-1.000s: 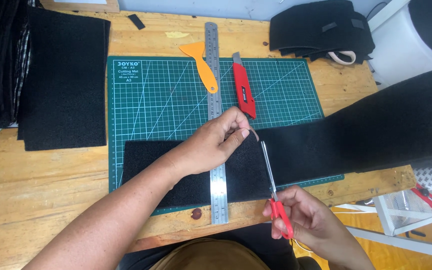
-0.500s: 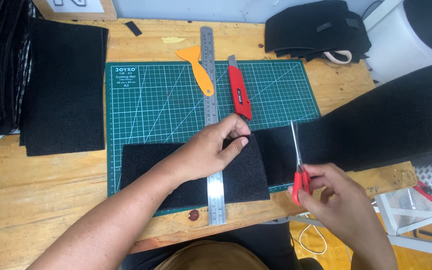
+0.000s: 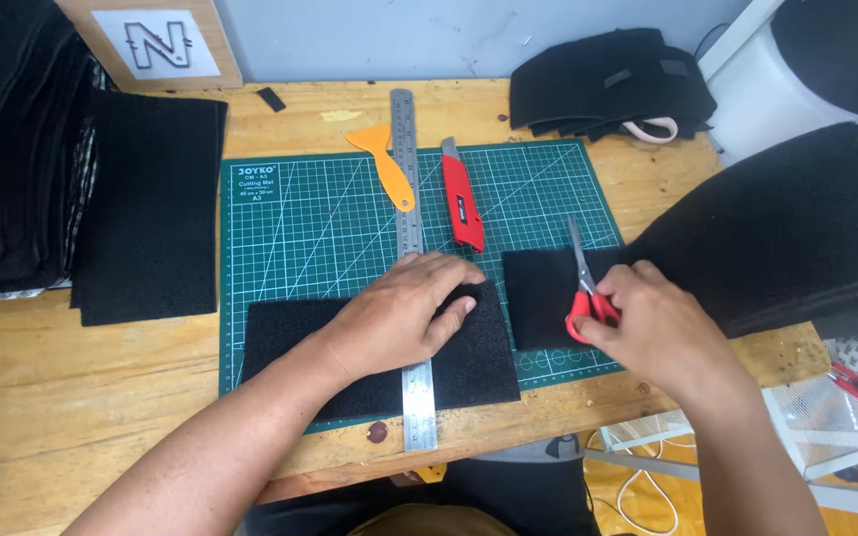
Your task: Measuring and cutting black fabric sheets using a ruler, utility knife, and scissors on a cutting mat
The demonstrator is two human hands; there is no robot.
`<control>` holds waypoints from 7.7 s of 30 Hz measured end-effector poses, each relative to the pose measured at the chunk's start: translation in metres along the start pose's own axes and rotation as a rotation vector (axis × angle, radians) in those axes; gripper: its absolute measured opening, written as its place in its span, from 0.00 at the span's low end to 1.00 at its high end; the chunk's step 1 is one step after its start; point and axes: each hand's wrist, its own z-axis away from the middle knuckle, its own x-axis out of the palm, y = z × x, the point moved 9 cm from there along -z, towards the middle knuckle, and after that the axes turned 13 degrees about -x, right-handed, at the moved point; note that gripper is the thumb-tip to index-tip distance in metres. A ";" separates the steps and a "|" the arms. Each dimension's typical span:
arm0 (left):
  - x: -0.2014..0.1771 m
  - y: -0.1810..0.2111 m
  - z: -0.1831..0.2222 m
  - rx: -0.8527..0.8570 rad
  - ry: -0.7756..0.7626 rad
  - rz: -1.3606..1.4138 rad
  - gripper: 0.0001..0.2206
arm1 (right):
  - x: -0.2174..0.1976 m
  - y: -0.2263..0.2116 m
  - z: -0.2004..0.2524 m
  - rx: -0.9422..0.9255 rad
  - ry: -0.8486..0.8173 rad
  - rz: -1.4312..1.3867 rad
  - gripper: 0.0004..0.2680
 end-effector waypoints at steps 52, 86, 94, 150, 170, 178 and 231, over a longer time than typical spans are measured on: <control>-0.069 -0.043 0.046 -0.597 -0.324 -0.374 0.23 | 0.019 -0.185 -0.046 -0.671 0.098 0.050 0.19; -0.148 -0.111 0.059 -0.402 0.518 0.896 0.07 | 0.015 -0.208 -0.030 -0.971 0.085 -0.440 0.17; -0.149 -0.127 0.054 -0.243 0.361 1.334 0.35 | 0.018 -0.168 -0.068 -0.518 0.126 -0.713 0.07; -0.062 -0.165 0.030 -0.376 0.160 0.783 0.11 | 0.013 -0.129 -0.092 -0.707 0.626 -1.263 0.05; -0.192 -0.130 0.081 -0.418 0.901 0.470 0.15 | 0.004 -0.205 -0.141 -0.531 0.379 -1.330 0.07; -0.255 -0.100 0.134 -0.272 1.282 0.190 0.09 | 0.007 -0.321 -0.162 -0.559 0.234 -1.358 0.09; -0.039 0.019 0.038 0.153 -0.039 -0.321 0.09 | 0.072 -0.078 0.093 -1.020 0.684 0.137 0.22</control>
